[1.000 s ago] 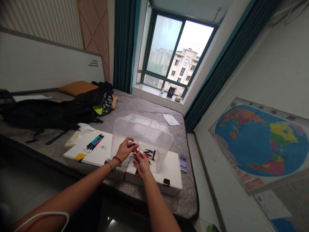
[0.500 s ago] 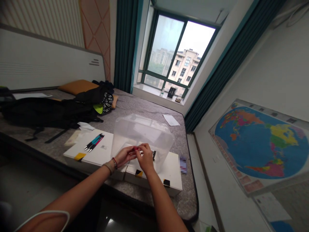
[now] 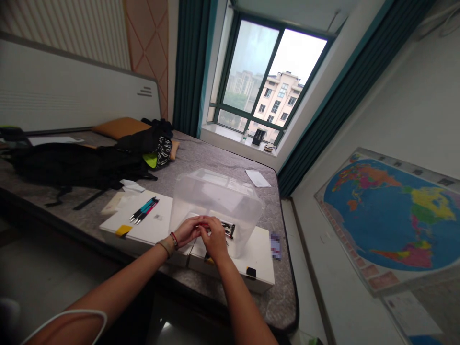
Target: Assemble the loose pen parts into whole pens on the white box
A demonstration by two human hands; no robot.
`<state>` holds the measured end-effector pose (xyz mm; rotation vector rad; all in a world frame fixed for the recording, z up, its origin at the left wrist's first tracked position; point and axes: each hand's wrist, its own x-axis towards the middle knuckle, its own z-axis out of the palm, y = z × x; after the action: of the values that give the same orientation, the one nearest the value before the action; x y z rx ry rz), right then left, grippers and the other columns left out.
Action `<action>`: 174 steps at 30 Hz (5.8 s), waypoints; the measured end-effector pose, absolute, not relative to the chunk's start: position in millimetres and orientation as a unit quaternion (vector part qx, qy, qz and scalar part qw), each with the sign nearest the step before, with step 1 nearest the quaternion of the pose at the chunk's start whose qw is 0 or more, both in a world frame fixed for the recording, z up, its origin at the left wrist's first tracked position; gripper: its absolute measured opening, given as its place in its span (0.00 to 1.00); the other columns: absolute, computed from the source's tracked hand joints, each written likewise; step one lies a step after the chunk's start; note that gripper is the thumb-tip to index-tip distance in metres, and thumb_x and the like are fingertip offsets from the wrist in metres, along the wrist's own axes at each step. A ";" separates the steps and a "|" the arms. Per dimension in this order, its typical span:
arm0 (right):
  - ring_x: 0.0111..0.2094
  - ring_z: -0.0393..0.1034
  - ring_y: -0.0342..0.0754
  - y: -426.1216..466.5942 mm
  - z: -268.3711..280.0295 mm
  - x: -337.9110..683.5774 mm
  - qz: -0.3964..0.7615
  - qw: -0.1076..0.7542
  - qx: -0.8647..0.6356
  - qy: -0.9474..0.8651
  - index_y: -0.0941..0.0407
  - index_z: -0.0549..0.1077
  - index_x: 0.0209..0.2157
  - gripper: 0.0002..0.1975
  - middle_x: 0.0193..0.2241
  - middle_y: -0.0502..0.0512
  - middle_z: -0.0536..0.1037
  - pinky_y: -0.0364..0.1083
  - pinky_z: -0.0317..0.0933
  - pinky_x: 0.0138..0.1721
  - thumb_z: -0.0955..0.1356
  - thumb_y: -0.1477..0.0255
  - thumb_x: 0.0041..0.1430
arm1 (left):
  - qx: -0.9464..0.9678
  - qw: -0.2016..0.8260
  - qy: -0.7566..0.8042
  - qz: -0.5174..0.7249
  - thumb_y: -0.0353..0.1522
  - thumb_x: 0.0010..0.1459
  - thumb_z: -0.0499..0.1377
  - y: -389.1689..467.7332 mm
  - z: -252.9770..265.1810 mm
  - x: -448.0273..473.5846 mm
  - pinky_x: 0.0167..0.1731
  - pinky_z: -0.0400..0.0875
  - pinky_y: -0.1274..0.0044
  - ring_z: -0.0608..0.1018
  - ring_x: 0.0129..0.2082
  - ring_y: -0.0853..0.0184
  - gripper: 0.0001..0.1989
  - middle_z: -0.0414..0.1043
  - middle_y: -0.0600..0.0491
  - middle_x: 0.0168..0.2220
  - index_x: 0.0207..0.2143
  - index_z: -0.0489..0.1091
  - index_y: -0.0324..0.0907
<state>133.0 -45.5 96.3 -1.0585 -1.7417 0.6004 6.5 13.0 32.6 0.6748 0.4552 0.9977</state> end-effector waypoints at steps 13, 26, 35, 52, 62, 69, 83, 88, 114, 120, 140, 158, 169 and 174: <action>0.48 0.64 0.53 -45.5 92.7 135.0 0.275 0.494 -0.443 -0.696 0.48 0.75 0.42 0.12 0.44 0.56 0.73 0.54 0.60 0.50 0.66 0.73 0.56 | 0.322 0.791 0.240 0.462 0.33 0.56 0.59 12.1 31.0 3.4 0.39 0.73 0.73 0.78 0.39 0.62 0.11 0.74 0.45 0.38 0.41 0.70 0.36; 0.44 0.65 0.52 -52.1 94.4 134.8 0.273 0.505 -0.441 -0.690 0.49 0.76 0.41 0.12 0.40 0.56 0.74 0.52 0.63 0.45 0.66 0.73 0.56 | 0.308 0.781 0.274 0.468 0.31 0.53 0.62 11.9 28.8 -0.6 0.39 0.74 0.73 0.78 0.36 0.66 0.09 0.74 0.48 0.36 0.38 0.70 0.37; 0.43 0.66 0.51 -55.7 99.8 131.8 0.249 0.512 -0.435 -0.697 0.49 0.76 0.40 0.11 0.39 0.56 0.74 0.52 0.63 0.46 0.65 0.72 0.57 | 0.275 0.792 0.259 0.479 0.27 0.52 0.63 12.1 25.3 -4.0 0.39 0.74 0.76 0.77 0.35 0.68 0.12 0.74 0.49 0.35 0.40 0.69 0.37; 0.42 0.68 0.50 -53.8 93.8 134.8 0.260 0.543 -0.474 -0.642 0.53 0.76 0.39 0.09 0.39 0.57 0.75 0.49 0.66 0.41 0.66 0.68 0.56 | 0.169 0.798 0.250 0.521 0.23 0.56 0.58 19.1 17.5 0.7 0.39 0.75 0.78 0.78 0.33 0.71 0.06 0.73 0.50 0.33 0.37 0.67 0.37; 0.38 0.73 0.49 -24.7 52.2 163.7 0.436 0.693 -0.491 -0.298 0.60 0.73 0.40 0.22 0.40 0.59 0.77 0.47 0.71 0.37 0.74 0.63 0.44 | 0.166 0.765 0.311 0.539 0.20 0.55 0.58 18.6 18.7 2.3 0.39 0.76 0.74 0.79 0.34 0.68 0.09 0.75 0.47 0.34 0.37 0.64 0.37; 0.34 0.74 0.45 -21.7 38.6 176.2 0.550 0.709 -0.414 -0.153 0.59 0.72 0.37 0.16 0.31 0.54 0.79 0.47 0.71 0.40 0.74 0.71 0.44 | 0.160 0.757 0.345 0.531 0.22 0.56 0.57 20.6 18.6 6.3 0.37 0.76 0.72 0.79 0.30 0.68 0.05 0.72 0.51 0.27 0.32 0.63 0.38; 0.33 0.74 0.47 -12.4 60.6 170.0 0.468 0.635 -0.519 -0.328 0.58 0.72 0.35 0.17 0.30 0.53 0.77 0.46 0.71 0.33 0.73 0.64 0.45 | 0.163 0.732 0.396 0.531 0.25 0.54 0.48 25.9 29.1 -2.1 0.12 0.51 0.85 0.58 0.12 0.79 0.04 0.56 0.61 0.18 0.28 0.60 0.39; 0.28 0.73 0.45 10.7 94.6 164.3 0.441 0.492 -0.539 -0.522 0.60 0.73 0.31 0.14 0.26 0.53 0.76 0.44 0.70 0.28 0.72 0.64 0.46 | 0.280 0.713 0.406 0.499 0.38 0.57 0.52 22.5 32.4 -0.2 0.12 0.43 0.84 0.52 0.12 0.78 0.12 0.50 0.63 0.15 0.28 0.65 0.39; 0.39 0.72 0.49 58.0 79.4 141.6 0.054 -0.066 -0.550 -0.831 0.56 0.78 0.37 0.13 0.38 0.61 0.78 0.41 0.59 0.37 0.66 0.80 0.51 | 0.552 0.405 0.478 0.550 0.35 0.56 0.58 0.6 20.1 -20.3 0.29 0.58 0.80 0.73 0.29 0.64 0.04 0.66 0.54 0.23 0.34 0.67 0.46; 0.39 0.72 0.49 64.4 73.1 135.3 0.048 -0.081 -0.525 -0.846 0.58 0.78 0.37 0.13 0.37 0.62 0.78 0.41 0.59 0.38 0.67 0.81 0.49 | 0.578 0.370 0.483 0.544 0.35 0.57 0.57 2.6 17.5 -20.7 0.29 0.58 0.79 0.73 0.27 0.64 0.03 0.66 0.54 0.23 0.34 0.66 0.46; 0.38 0.69 0.46 53.5 58.4 154.8 0.062 0.074 -0.529 -0.843 0.59 0.76 0.37 0.13 0.36 0.59 0.74 0.42 0.59 0.42 0.63 0.81 0.53 | 0.512 0.425 0.488 0.565 0.34 0.53 0.59 1.7 20.4 -18.7 0.29 0.54 0.79 0.70 0.25 0.63 0.04 0.63 0.55 0.21 0.32 0.66 0.46; 0.40 0.70 0.47 49.7 62.3 159.1 0.080 0.038 -0.561 -0.823 0.56 0.77 0.36 0.11 0.37 0.58 0.76 0.42 0.58 0.41 0.65 0.77 0.54 | 0.590 0.336 0.496 0.542 0.35 0.57 0.56 3.6 14.6 -18.4 0.27 0.56 0.79 0.71 0.24 0.65 0.03 0.65 0.55 0.21 0.34 0.67 0.46; 0.39 0.70 0.48 56.9 60.9 141.0 0.054 -0.039 -0.532 -0.844 0.60 0.77 0.34 0.11 0.36 0.62 0.75 0.41 0.57 0.39 0.62 0.78 0.58 | 0.605 0.328 0.495 0.531 0.36 0.58 0.55 5.4 10.9 -19.3 0.29 0.58 0.78 0.73 0.26 0.64 0.05 0.68 0.53 0.24 0.35 0.67 0.46; 0.42 0.69 0.48 58.9 62.1 135.6 0.051 -0.021 -0.531 -0.846 0.59 0.77 0.38 0.10 0.39 0.60 0.76 0.40 0.56 0.43 0.64 0.76 0.57 | 0.638 0.289 0.514 0.495 0.37 0.61 0.51 6.2 8.6 -19.2 0.29 0.59 0.78 0.74 0.28 0.63 0.08 0.70 0.52 0.26 0.38 0.66 0.45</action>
<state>135.6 58.9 62.1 -1.6894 -2.6933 0.1624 -19.2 6.2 8.6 1.7044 1.3723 1.3204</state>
